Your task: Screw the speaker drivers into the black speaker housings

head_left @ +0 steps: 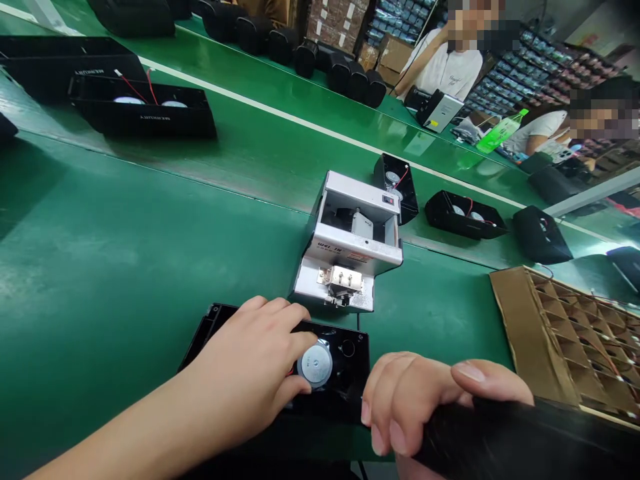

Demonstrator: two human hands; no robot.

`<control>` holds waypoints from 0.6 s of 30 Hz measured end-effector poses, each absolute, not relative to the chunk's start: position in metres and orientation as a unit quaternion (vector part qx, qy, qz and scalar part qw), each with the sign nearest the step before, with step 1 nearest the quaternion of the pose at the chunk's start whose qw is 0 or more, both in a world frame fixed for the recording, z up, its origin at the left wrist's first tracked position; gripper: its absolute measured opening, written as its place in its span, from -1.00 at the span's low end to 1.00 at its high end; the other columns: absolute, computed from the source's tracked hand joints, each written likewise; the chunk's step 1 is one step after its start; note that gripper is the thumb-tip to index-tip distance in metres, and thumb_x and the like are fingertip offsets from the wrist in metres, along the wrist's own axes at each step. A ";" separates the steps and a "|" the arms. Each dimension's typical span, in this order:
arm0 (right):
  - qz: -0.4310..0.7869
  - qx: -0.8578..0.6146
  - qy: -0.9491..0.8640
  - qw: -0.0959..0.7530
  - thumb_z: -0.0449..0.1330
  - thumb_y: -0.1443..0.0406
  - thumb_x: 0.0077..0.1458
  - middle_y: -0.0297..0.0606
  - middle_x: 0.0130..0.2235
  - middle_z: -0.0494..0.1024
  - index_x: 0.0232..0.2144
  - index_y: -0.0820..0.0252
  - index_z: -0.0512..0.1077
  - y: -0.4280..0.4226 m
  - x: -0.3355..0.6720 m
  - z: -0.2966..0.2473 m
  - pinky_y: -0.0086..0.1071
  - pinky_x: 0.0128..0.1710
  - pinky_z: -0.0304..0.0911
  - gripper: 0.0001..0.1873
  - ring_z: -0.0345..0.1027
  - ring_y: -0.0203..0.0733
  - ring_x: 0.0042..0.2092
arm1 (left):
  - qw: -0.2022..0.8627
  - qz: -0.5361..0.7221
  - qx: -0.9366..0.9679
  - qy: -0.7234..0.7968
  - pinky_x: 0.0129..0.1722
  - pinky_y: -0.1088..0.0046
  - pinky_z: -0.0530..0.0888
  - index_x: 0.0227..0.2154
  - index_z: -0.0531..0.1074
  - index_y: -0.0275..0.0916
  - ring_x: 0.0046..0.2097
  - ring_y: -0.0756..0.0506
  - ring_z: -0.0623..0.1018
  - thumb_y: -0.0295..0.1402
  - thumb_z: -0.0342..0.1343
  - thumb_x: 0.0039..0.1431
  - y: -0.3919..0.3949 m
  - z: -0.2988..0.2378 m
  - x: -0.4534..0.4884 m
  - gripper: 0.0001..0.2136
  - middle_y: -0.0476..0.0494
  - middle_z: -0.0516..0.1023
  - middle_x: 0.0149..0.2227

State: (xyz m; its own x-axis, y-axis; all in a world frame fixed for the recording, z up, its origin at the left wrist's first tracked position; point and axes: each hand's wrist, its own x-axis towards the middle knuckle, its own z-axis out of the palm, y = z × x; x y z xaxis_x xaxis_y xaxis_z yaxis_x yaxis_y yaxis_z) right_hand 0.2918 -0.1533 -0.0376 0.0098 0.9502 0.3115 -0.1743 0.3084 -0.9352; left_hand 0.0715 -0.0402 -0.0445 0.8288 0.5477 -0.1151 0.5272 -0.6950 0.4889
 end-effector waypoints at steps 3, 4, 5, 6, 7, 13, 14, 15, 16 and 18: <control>0.496 -0.301 -0.520 0.626 -0.14 0.11 0.67 -0.19 -0.43 0.73 -0.20 0.12 0.79 -0.150 0.293 -0.037 -0.25 -0.24 0.62 -0.29 0.64 -0.09 -0.36 | 0.256 0.026 0.922 0.290 0.10 -0.12 0.45 -0.01 0.68 0.00 0.16 -0.37 0.61 -0.34 0.51 0.21 -0.040 -0.047 0.071 -0.70 -0.10 0.67 0.16; 0.499 -0.295 -0.515 0.631 -0.12 0.11 0.67 -0.19 -0.42 0.74 -0.18 0.13 0.80 -0.151 0.293 -0.036 -0.25 -0.23 0.62 -0.30 0.64 -0.08 -0.36 | 0.255 0.027 0.922 0.290 0.11 -0.12 0.45 0.00 0.68 0.00 0.17 -0.38 0.61 -0.33 0.50 0.21 -0.040 -0.047 0.071 -0.69 -0.10 0.67 0.16; 0.498 -0.293 -0.517 0.632 -0.11 0.10 0.67 -0.19 -0.43 0.73 -0.18 0.13 0.80 -0.151 0.292 -0.035 -0.25 -0.23 0.62 -0.30 0.64 -0.08 -0.36 | 0.255 0.026 0.922 0.291 0.11 -0.13 0.45 0.00 0.68 0.00 0.18 -0.38 0.61 -0.32 0.50 0.22 -0.040 -0.047 0.071 -0.70 -0.11 0.67 0.17; 0.496 -0.299 -0.519 0.628 -0.12 0.10 0.67 -0.19 -0.43 0.73 -0.18 0.13 0.80 -0.152 0.292 -0.034 -0.24 -0.23 0.62 -0.30 0.63 -0.08 -0.37 | 0.256 0.023 0.921 0.292 0.11 -0.13 0.46 -0.01 0.69 0.00 0.18 -0.39 0.61 -0.32 0.50 0.23 -0.040 -0.046 0.072 -0.71 -0.12 0.67 0.18; 0.495 -0.305 -0.527 0.620 -0.13 0.10 0.68 -0.18 -0.44 0.72 -0.18 0.13 0.80 -0.152 0.291 -0.033 -0.23 -0.23 0.62 -0.29 0.62 -0.07 -0.37 | 0.257 0.019 0.921 0.293 0.11 -0.13 0.47 -0.01 0.69 0.00 0.19 -0.39 0.61 -0.32 0.49 0.24 -0.041 -0.045 0.072 -0.72 -0.13 0.66 0.18; 0.481 -0.322 -0.550 0.602 -0.16 0.12 0.67 -0.20 -0.49 0.69 -0.23 0.08 0.78 -0.148 0.290 -0.030 -0.23 -0.29 0.60 -0.27 0.61 -0.08 -0.42 | 0.262 0.004 0.919 0.296 0.13 -0.14 0.47 -0.02 0.70 -0.02 0.20 -0.40 0.60 -0.33 0.49 0.25 -0.040 -0.039 0.073 -0.74 -0.14 0.66 0.19; 0.481 -0.318 -0.553 0.601 -0.16 0.12 0.67 -0.20 -0.49 0.69 -0.25 0.08 0.77 -0.147 0.290 -0.029 -0.24 -0.30 0.60 -0.27 0.61 -0.08 -0.43 | 0.263 0.002 0.918 0.296 0.13 -0.14 0.47 -0.02 0.69 -0.02 0.19 -0.40 0.60 -0.32 0.49 0.25 -0.040 -0.038 0.073 -0.74 -0.14 0.66 0.19; 0.475 -0.320 -0.557 0.602 -0.17 0.13 0.67 -0.21 -0.49 0.69 -0.28 0.08 0.76 -0.146 0.290 -0.028 -0.24 -0.32 0.60 -0.27 0.61 -0.08 -0.45 | 0.263 0.001 0.918 0.297 0.12 -0.14 0.47 -0.01 0.69 -0.02 0.19 -0.40 0.60 -0.32 0.49 0.25 -0.040 -0.039 0.073 -0.73 -0.14 0.66 0.19; 0.466 -0.328 -0.562 0.599 -0.16 0.14 0.67 -0.21 -0.50 0.69 -0.28 0.08 0.74 -0.145 0.289 -0.026 -0.22 -0.34 0.60 -0.29 0.61 -0.07 -0.46 | 0.262 -0.001 0.918 0.298 0.12 -0.13 0.47 0.00 0.69 -0.02 0.19 -0.40 0.60 -0.32 0.49 0.26 -0.040 -0.039 0.073 -0.73 -0.14 0.66 0.20; 0.441 -0.346 -0.588 0.583 -0.10 0.18 0.66 -0.22 -0.49 0.70 -0.20 0.07 0.71 -0.148 0.287 -0.022 -0.17 -0.37 0.61 -0.41 0.64 -0.04 -0.47 | 0.260 0.001 0.919 0.297 0.13 -0.13 0.47 0.00 0.69 -0.03 0.19 -0.39 0.60 -0.33 0.49 0.26 -0.041 -0.041 0.072 -0.73 -0.14 0.66 0.20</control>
State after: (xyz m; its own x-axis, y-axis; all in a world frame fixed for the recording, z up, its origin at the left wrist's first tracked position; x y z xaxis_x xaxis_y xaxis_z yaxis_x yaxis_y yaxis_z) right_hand 0.2870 -0.1476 -0.0217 -0.0808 0.9211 0.3809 -0.1062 0.3721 -0.9221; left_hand 0.0724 -0.0410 -0.0407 0.8241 0.5453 -0.1532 0.5447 -0.6888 0.4783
